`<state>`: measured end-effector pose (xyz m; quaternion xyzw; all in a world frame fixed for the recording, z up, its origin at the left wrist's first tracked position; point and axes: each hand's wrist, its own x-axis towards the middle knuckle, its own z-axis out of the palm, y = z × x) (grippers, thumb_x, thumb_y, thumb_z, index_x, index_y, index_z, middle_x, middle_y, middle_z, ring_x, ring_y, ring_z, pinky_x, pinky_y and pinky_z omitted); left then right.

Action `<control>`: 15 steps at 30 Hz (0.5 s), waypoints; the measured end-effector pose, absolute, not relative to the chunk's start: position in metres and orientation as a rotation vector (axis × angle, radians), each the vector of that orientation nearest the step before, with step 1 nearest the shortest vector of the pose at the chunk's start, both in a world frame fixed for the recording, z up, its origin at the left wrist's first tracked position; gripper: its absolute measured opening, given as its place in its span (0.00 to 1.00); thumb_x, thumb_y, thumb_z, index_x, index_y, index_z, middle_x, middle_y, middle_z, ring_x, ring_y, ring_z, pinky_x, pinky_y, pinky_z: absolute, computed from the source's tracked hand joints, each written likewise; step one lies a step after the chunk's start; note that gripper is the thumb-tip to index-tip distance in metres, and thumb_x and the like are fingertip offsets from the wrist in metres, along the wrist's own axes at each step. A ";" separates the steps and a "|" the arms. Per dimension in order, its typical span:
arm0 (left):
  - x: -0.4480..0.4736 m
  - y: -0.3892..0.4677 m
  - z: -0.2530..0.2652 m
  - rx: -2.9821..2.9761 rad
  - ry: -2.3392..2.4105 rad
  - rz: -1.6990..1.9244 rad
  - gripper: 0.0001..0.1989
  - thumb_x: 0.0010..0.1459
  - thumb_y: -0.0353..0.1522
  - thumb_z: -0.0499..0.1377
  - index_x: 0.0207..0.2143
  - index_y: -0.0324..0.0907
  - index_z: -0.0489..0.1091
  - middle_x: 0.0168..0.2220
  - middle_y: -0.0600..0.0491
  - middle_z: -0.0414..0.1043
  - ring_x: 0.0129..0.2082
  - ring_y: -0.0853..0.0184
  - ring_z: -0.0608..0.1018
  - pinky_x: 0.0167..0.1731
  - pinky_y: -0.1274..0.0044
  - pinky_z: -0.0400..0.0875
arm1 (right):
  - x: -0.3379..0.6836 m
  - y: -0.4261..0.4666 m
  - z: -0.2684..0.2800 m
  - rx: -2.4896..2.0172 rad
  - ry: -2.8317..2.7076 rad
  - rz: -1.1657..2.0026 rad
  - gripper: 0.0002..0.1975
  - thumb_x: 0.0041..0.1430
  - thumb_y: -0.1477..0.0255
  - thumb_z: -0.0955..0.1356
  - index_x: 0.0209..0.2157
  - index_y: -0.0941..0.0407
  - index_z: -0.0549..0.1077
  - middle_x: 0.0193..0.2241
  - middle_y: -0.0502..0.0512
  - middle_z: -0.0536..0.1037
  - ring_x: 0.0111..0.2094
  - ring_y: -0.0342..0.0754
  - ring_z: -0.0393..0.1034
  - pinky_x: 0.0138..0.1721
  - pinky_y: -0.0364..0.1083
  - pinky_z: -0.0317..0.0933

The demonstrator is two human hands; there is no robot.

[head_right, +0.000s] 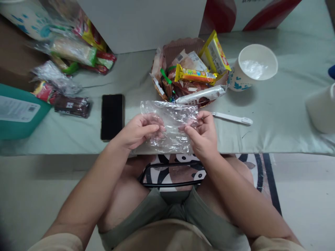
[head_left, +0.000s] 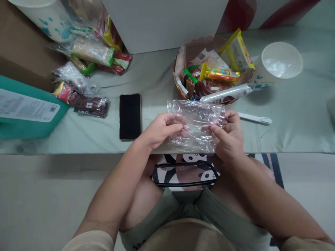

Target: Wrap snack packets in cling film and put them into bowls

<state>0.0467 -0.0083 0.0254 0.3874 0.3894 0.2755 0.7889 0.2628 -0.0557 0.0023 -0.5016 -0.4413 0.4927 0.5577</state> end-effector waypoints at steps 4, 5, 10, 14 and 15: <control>0.047 -0.007 0.029 0.905 0.937 0.675 0.12 0.51 0.30 0.67 0.37 0.41 0.69 0.31 0.54 0.80 0.25 0.71 0.81 0.21 0.82 0.69 | 0.267 -0.053 -0.006 -1.229 -1.015 1.040 0.19 0.57 0.67 0.72 0.39 0.48 0.55 0.32 0.46 0.65 0.30 0.42 0.69 0.34 0.43 0.70; 0.047 -0.007 0.029 0.916 0.938 0.693 0.12 0.52 0.31 0.66 0.38 0.42 0.68 0.30 0.55 0.80 0.26 0.70 0.81 0.21 0.82 0.69 | 0.267 -0.053 -0.006 -1.228 -1.005 1.073 0.19 0.58 0.66 0.71 0.40 0.48 0.55 0.32 0.46 0.67 0.31 0.42 0.70 0.34 0.43 0.70; 0.044 -0.007 0.027 0.944 0.883 0.691 0.19 0.53 0.36 0.68 0.44 0.44 0.65 0.30 0.55 0.81 0.26 0.68 0.82 0.23 0.80 0.73 | 0.261 -0.055 0.008 -1.318 -1.067 1.417 0.17 0.56 0.60 0.73 0.41 0.51 0.66 0.31 0.50 0.77 0.29 0.45 0.74 0.30 0.46 0.70; 0.040 -0.008 0.029 1.034 0.870 0.533 0.19 0.57 0.36 0.67 0.47 0.44 0.66 0.22 0.60 0.75 0.17 0.73 0.74 0.18 0.81 0.67 | 0.259 -0.059 0.016 -1.392 -1.056 1.474 0.12 0.58 0.62 0.71 0.38 0.52 0.69 0.23 0.46 0.74 0.21 0.42 0.69 0.23 0.43 0.65; 0.039 -0.008 0.029 1.052 0.872 0.536 0.17 0.57 0.36 0.67 0.47 0.44 0.67 0.20 0.62 0.72 0.15 0.75 0.71 0.16 0.82 0.64 | 0.259 -0.059 0.016 -1.366 -1.032 1.502 0.12 0.59 0.62 0.71 0.41 0.51 0.69 0.21 0.44 0.73 0.19 0.42 0.67 0.21 0.43 0.64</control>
